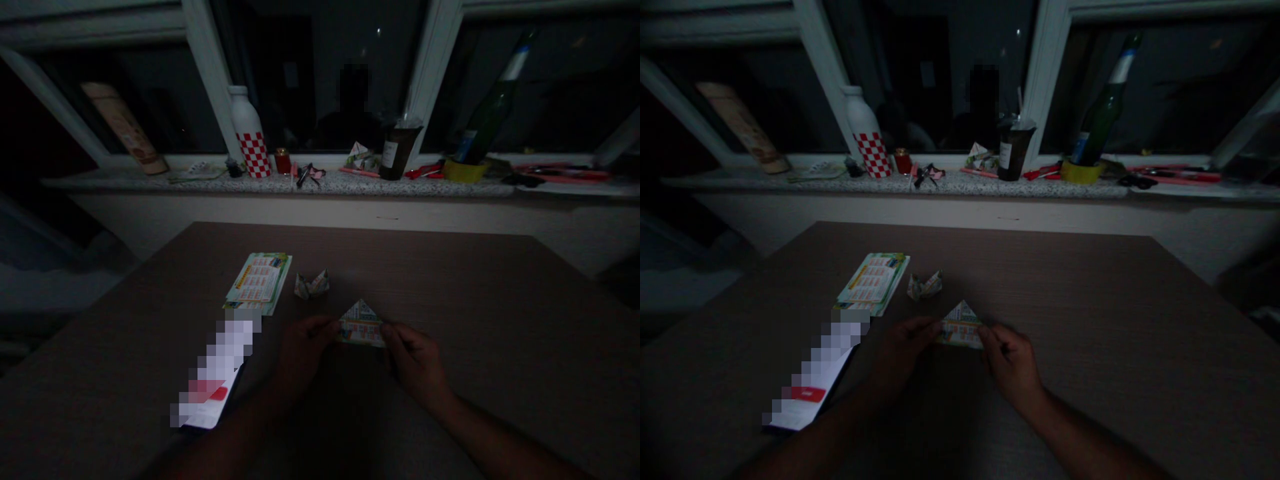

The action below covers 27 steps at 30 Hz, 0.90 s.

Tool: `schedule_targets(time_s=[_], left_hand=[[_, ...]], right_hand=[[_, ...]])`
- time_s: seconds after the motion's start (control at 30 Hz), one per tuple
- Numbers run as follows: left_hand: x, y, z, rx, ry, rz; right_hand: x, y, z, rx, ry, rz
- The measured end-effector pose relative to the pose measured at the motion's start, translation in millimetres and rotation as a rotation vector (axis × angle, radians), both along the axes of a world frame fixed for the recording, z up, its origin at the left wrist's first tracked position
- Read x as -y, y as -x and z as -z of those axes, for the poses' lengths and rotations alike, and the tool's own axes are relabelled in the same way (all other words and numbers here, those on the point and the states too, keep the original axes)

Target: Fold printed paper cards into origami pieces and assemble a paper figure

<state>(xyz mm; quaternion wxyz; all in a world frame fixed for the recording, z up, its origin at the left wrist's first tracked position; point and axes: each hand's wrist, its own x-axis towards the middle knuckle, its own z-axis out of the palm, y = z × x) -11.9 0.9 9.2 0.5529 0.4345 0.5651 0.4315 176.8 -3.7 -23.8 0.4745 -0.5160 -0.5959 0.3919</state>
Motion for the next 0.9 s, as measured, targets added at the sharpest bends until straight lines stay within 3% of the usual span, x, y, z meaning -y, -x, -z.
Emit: schedule_targets(time_s=[0.6,0.9], left_hand=[[2.5,-3.2,5.6,0.077,-0.01,0.046],[1.2,-2.2,4.8,-0.021,-0.006,0.038]], right_hand=[[-0.3,0.1,0.2,-0.017,0.014,-0.028],[-0.1,-0.8,1.2,-0.029,0.044,-0.039]])
